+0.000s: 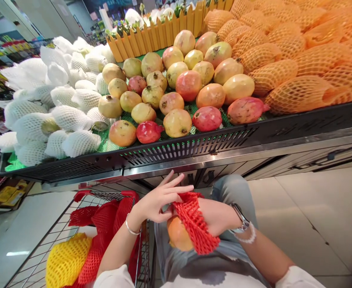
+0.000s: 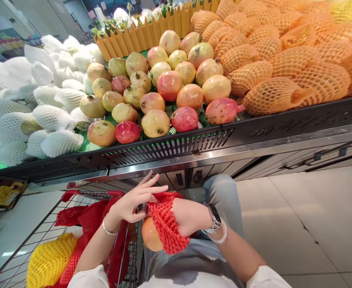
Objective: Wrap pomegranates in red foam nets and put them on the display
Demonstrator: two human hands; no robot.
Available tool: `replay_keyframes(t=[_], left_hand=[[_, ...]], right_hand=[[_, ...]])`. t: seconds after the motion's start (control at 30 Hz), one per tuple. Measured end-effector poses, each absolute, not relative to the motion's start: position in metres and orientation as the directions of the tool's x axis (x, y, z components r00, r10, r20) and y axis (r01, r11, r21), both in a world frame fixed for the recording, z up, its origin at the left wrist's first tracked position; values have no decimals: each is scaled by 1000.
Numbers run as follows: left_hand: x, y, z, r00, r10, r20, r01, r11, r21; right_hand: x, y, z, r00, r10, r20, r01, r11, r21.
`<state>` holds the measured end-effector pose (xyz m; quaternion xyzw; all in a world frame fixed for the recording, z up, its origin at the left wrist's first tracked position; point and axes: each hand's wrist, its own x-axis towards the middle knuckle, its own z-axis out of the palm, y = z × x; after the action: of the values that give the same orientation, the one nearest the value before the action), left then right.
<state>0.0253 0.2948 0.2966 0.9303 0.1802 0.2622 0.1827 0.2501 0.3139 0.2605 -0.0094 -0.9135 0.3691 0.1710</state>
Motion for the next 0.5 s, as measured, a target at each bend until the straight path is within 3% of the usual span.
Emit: replay_keyframes(t=[0.1, 0.2, 0.33, 0.5], left_hand=[[25, 301, 290, 782, 437, 444, 124, -808, 576], [28, 304, 285, 750, 482, 453, 119, -772, 624], [32, 305, 274, 635, 608, 477, 295, -761, 578], [42, 301, 261, 354, 688, 633, 472, -716, 515]], right_hand=[[250, 317, 267, -910, 113, 400, -248, 624, -741], [251, 321, 274, -886, 100, 454, -325, 563, -760], [255, 326, 274, -866, 152, 476, -314, 575, -756], [261, 323, 272, -839, 238, 490, -240, 646, -724]])
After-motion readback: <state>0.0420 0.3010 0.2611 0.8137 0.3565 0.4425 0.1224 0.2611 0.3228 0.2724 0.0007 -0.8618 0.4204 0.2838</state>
